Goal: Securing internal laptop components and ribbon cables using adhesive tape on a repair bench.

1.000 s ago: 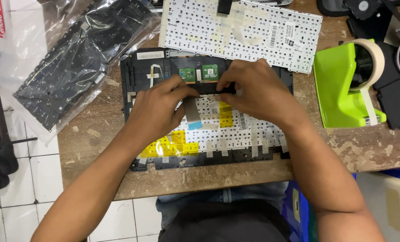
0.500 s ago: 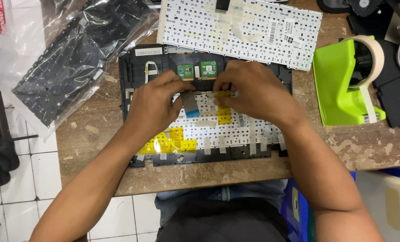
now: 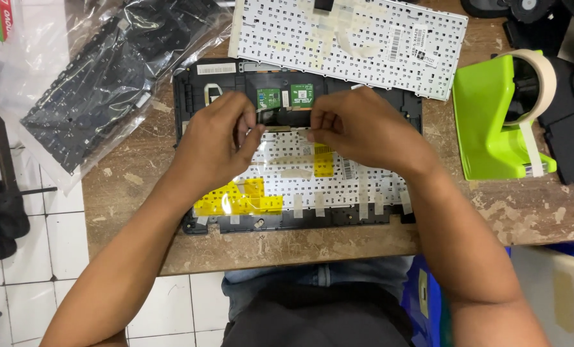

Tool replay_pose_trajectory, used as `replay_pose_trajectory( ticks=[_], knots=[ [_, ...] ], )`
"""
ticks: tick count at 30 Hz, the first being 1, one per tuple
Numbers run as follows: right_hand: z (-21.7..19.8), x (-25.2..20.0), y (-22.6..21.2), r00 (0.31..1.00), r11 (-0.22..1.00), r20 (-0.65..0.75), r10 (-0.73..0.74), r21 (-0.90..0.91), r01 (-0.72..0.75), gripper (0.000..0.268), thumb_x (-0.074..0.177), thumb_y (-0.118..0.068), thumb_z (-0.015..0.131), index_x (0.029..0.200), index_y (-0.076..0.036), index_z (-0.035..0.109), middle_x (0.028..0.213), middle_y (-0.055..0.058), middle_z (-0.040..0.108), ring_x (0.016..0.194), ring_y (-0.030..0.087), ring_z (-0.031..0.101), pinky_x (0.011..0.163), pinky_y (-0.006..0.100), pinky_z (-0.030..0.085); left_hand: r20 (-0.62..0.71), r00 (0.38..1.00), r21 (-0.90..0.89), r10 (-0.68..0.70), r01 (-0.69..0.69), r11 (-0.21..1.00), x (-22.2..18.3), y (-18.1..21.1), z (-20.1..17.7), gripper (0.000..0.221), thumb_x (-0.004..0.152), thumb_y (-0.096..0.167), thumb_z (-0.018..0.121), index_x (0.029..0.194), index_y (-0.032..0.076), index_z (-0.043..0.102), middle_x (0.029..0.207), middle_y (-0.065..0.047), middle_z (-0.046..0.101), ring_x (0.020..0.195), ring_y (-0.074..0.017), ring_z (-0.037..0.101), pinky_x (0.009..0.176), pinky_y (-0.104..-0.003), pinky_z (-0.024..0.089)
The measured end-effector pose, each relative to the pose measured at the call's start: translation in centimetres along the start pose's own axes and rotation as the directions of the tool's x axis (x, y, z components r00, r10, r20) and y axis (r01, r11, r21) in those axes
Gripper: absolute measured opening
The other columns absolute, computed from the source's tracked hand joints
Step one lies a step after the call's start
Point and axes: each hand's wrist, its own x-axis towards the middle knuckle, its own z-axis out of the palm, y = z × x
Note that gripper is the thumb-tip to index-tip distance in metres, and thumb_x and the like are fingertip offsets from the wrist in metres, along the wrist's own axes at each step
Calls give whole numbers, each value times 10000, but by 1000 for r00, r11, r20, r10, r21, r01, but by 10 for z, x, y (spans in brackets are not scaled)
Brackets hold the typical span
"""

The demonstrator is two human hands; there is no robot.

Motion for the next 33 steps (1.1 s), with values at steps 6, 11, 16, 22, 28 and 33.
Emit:
replay_pose_trajectory(
  ticks=[6, 11, 16, 22, 28, 33],
  knots=[
    [2, 1, 8, 999, 987, -36, -37, 157, 42, 122, 817, 68, 719, 927, 18, 719, 784, 214, 717, 677, 332, 705, 590, 377, 545, 107, 994, 7, 10, -10, 1000, -9, 15, -13, 143, 776, -128, 747, 863, -30, 690, 818, -171, 638, 762, -337, 694, 625, -383, 533],
    [7, 4, 16, 995, 987, -77, -62, 143, 72, 179, 798, 56, 764, 959, 29, 690, 778, 211, 704, 666, 314, 705, 580, 400, 559, 100, 989, 227, 107, -127, 965, -33, 30, -11, 116, 897, -27, 699, 996, -37, 758, 945, -195, 688, 911, -354, 705, 754, -374, 560],
    [9, 4, 18, 996, 995, -71, -59, 76, 65, 171, 790, 64, 780, 936, 23, 701, 779, 191, 703, 658, 312, 701, 582, 387, 560, 142, 990, 299, 19, -61, 952, -57, 44, -8, 292, 1011, 110, 614, 1243, -51, 687, 1208, -215, 644, 1187, -366, 624, 941, -404, 532],
    [7, 1, 18, 985, 988, -118, -129, -100, 118, 179, 752, 40, 823, 872, -37, 717, 795, 114, 666, 670, 269, 663, 596, 386, 547, 158, 987, 130, -17, -4, 992, -67, 47, -18, 506, 898, -182, 425, 1372, -84, 572, 1365, -280, 597, 1301, -453, 547, 1050, -503, 478],
    [24, -4, -5, 971, 961, 125, -203, -163, 222, 97, 808, -65, 775, 903, -62, 752, 786, 129, 714, 700, 324, 706, 653, 445, 546, 150, 988, 154, -36, 13, 988, -74, 44, -14, 533, 918, -156, 440, 1431, -42, 528, 1403, -253, 590, 1335, -410, 550, 1076, -490, 468],
    [36, -12, -35, 869, 825, 192, -457, -273, 494, 305, 898, -253, 772, 1094, -19, 765, 921, 169, 763, 809, 328, 731, 781, 424, 506, 117, 991, 90, -70, 59, 994, -77, 48, -15, 563, 911, -194, 361, 1448, -80, 484, 1377, -310, 588, 1302, -438, 571, 1078, -526, 467]
  ],
)
